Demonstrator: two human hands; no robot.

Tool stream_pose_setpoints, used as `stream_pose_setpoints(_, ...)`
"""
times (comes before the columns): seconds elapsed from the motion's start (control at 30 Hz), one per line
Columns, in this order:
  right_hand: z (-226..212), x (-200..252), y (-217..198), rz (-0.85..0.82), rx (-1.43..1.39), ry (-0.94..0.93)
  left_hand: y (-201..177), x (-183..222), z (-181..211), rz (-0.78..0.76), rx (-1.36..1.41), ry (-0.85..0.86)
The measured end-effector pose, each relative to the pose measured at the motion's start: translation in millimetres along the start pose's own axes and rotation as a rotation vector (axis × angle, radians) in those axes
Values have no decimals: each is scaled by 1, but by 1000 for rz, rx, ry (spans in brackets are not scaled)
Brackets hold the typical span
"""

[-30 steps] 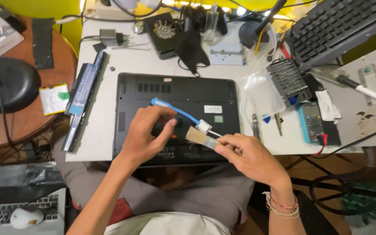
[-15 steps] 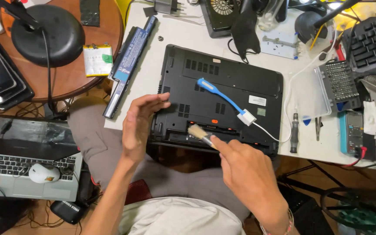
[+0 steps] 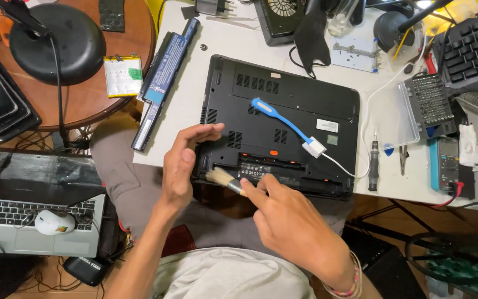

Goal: Reassembling a laptop by cleaning the battery compartment with a brush, installing the battery, and securing the case with screws.

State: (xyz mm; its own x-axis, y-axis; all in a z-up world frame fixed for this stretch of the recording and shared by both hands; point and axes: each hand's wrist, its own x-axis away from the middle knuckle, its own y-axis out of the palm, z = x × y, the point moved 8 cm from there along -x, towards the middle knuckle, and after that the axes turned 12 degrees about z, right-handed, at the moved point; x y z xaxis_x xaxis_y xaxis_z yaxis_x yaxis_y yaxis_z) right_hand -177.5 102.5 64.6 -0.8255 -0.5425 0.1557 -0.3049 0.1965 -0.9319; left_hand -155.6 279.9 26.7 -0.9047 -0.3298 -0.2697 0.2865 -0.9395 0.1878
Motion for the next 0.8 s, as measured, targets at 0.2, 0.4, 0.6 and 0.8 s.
stream_pose_setpoints(0.2,48,25,-34,72,-177,417,6,-1,5,-52,-108,22)
stream_pose_setpoints(0.4,70,48,-58,643,-437,612,27,-31,6,-90,-198,80)
stream_pose_setpoints(0.6,61,31,-22,855,-863,453,31,-30,-2,-146,-232,34)
stream_pose_setpoints(0.8,53,41,-27,992,-615,268,40,-25,-4,-218,-459,142)
